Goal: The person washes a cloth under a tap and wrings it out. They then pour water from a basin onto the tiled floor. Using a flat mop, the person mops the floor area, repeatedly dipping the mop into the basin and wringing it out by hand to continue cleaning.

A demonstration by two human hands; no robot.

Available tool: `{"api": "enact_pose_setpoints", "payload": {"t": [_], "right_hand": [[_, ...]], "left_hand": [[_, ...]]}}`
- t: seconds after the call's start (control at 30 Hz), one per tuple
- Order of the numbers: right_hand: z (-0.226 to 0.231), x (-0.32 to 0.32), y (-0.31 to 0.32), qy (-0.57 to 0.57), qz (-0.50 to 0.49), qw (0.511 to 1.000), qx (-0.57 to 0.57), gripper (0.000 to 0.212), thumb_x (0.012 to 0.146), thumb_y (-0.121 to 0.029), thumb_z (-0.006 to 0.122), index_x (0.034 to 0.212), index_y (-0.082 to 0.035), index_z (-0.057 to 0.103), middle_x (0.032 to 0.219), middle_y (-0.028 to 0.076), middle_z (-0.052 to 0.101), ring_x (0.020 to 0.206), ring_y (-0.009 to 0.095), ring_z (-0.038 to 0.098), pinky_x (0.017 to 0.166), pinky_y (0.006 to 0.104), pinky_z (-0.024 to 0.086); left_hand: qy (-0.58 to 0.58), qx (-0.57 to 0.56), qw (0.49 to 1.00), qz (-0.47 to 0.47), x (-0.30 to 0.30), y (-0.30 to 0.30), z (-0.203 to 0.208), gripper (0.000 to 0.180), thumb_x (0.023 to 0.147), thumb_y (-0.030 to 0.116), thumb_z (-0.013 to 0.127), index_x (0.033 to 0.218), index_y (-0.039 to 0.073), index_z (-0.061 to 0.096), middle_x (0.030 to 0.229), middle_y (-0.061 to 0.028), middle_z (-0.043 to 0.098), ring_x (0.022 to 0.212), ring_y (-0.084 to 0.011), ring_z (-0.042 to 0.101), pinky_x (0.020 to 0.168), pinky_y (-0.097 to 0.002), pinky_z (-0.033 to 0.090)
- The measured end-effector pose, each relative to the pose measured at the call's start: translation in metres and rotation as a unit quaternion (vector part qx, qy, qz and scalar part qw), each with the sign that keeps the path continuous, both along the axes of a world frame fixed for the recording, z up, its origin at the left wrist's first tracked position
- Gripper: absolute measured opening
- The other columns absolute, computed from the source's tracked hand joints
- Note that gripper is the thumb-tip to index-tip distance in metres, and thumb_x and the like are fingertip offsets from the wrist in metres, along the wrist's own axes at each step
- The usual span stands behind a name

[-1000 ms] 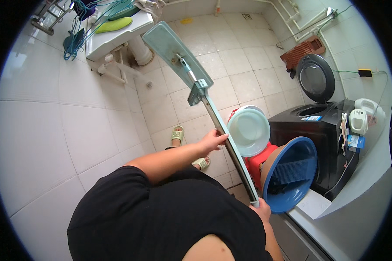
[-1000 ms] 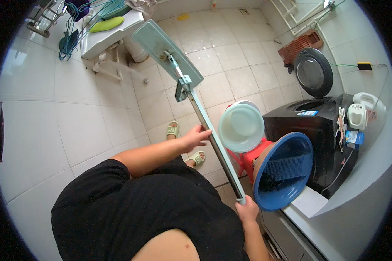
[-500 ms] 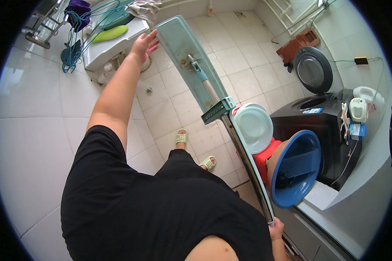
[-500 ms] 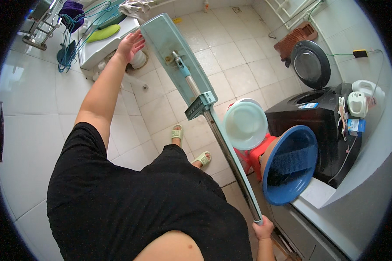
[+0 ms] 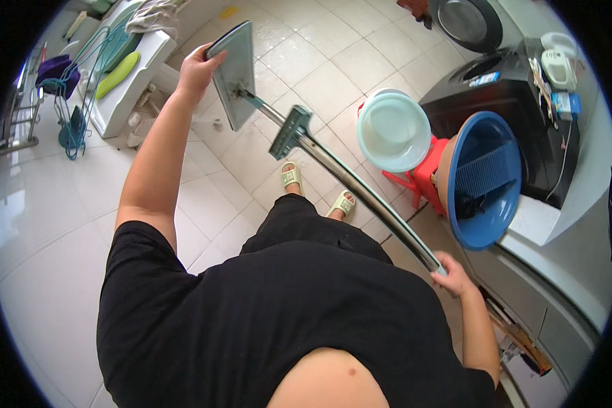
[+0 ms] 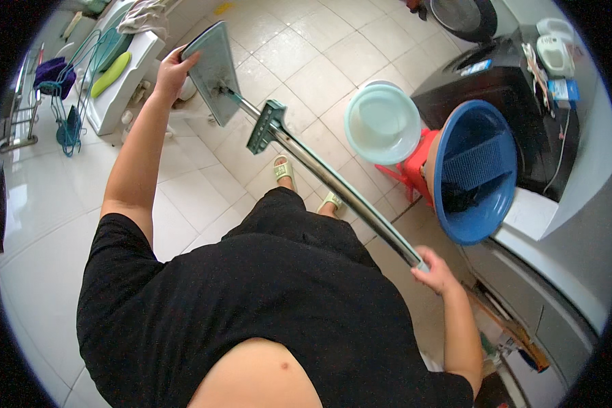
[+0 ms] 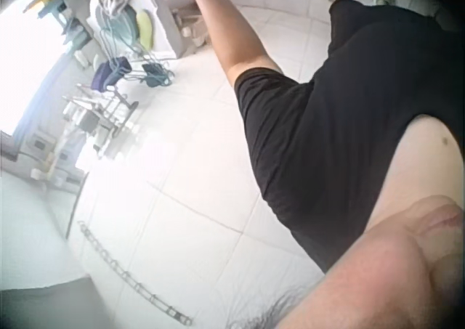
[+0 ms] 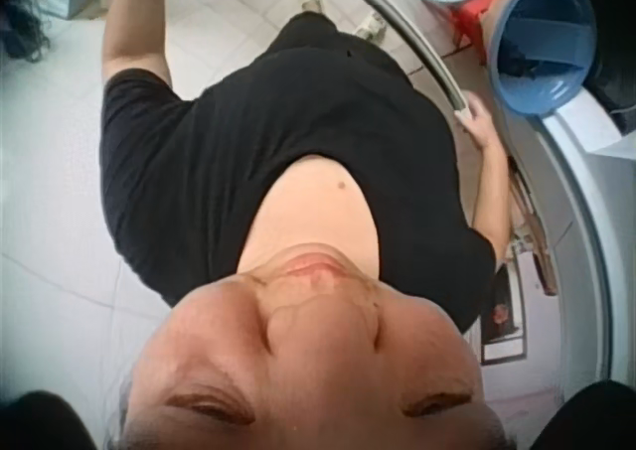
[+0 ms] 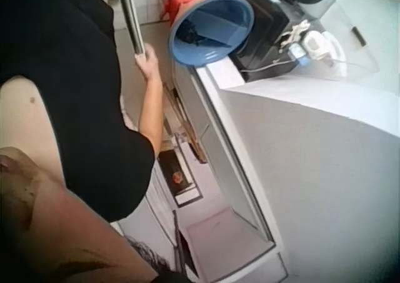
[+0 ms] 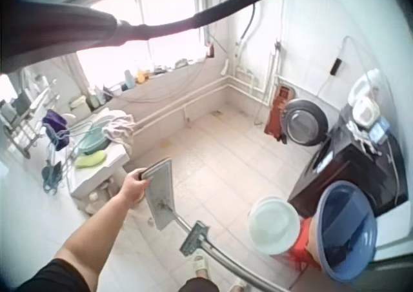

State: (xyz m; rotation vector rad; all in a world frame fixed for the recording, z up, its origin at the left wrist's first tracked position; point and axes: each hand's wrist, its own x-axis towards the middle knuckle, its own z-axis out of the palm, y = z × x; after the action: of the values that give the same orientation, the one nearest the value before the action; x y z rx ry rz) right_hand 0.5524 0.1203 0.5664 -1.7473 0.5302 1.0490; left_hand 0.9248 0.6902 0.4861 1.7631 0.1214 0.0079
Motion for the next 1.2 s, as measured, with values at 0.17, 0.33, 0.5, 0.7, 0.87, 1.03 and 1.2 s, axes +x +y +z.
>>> {"api": "enact_pose_setpoints", "payload": {"t": [0.17, 0.33, 0.5, 0.7, 0.87, 1.03, 1.2], "right_hand": [[-0.019, 0.042, 0.050, -0.209, 0.274, 0.906, -0.245, 0.046, 0.065, -0.030, 0.066, 0.105, -0.014, 0.050, 0.081, 0.011, 0.058, 0.073, 0.028, 0.057, 0.064, 0.0374, 0.045], [-0.038, 0.053, 0.035, -0.120, 0.139, 0.975, -0.128, 0.028, 0.066, -0.017, 0.064, 0.091, -0.006, 0.056, 0.066, 0.007, 0.056, 0.059, 0.017, 0.054, 0.055, 0.0302, 0.044], [-0.008, 0.091, 0.036, 0.062, 0.063, 0.995, 0.047, 0.036, 0.068, -0.018, 0.064, 0.100, -0.005, 0.052, 0.071, 0.003, 0.054, 0.053, 0.010, 0.051, 0.046, 0.0249, 0.043], [-0.021, 0.072, 0.048, -0.265, 0.351, 0.817, -0.374, 0.043, 0.064, -0.017, 0.065, 0.100, -0.009, 0.044, 0.083, 0.013, 0.056, 0.073, 0.031, 0.056, 0.063, 0.0397, 0.045], [-0.028, 0.074, 0.039, -0.125, 0.323, 0.894, -0.283, 0.027, 0.062, -0.010, 0.059, 0.084, -0.003, 0.045, 0.074, 0.015, 0.056, 0.071, 0.031, 0.055, 0.064, 0.0385, 0.044], [-0.017, 0.088, 0.026, 0.010, 0.201, 0.977, -0.073, 0.037, 0.064, -0.013, 0.064, 0.095, -0.002, 0.046, 0.071, 0.010, 0.055, 0.063, 0.018, 0.055, 0.055, 0.0301, 0.046], [-0.009, 0.072, -0.007, 0.070, 0.207, 0.974, -0.067, 0.045, 0.061, -0.016, 0.070, 0.099, -0.004, 0.049, 0.075, 0.008, 0.056, 0.054, 0.012, 0.053, 0.048, 0.0267, 0.045]], "left_hand": [[0.001, 0.071, 0.994, 0.078, -0.006, 0.030, 0.010, 0.045, 0.070, 0.008, 0.061, 0.112, 0.000, 0.048, 0.089, -0.0040, 0.057, 0.075, -0.0098, 0.052, 0.065, -0.0197, 0.040], [0.096, 0.183, 0.978, -0.025, 0.003, 0.065, 0.021, 0.044, 0.065, 0.001, 0.054, 0.110, 0.000, 0.053, 0.090, -0.0040, 0.058, 0.078, -0.0111, 0.053, 0.071, -0.0207, 0.041], [0.006, 0.340, 0.933, -0.117, 0.000, 0.043, -0.005, 0.037, 0.072, 0.007, 0.058, 0.108, 0.004, 0.054, 0.087, -0.0049, 0.061, 0.079, -0.0122, 0.056, 0.073, -0.0232, 0.042], [-0.024, 0.499, 0.866, 0.001, -0.008, 0.072, -0.029, 0.034, 0.076, 0.026, 0.059, 0.103, 0.005, 0.055, 0.089, -0.0110, 0.062, 0.081, -0.0210, 0.059, 0.073, -0.0297, 0.043], [-0.046, 0.417, 0.907, 0.040, -0.014, 0.072, -0.022, 0.033, 0.076, 0.028, 0.060, 0.100, 0.005, 0.057, 0.082, -0.0086, 0.062, 0.076, -0.0187, 0.059, 0.069, -0.0284, 0.043], [-0.086, 0.407, 0.906, 0.078, -0.013, 0.068, -0.019, 0.036, 0.075, 0.028, 0.062, 0.103, 0.006, 0.057, 0.083, -0.0071, 0.063, 0.074, -0.0163, 0.059, 0.069, -0.0259, 0.043], [-0.018, 0.313, 0.921, 0.231, -0.014, 0.106, -0.037, 0.048, 0.071, 0.030, 0.066, 0.107, 0.000, 0.054, 0.088, -0.0069, 0.063, 0.078, -0.0148, 0.058, 0.071, -0.0264, 0.044]]}}
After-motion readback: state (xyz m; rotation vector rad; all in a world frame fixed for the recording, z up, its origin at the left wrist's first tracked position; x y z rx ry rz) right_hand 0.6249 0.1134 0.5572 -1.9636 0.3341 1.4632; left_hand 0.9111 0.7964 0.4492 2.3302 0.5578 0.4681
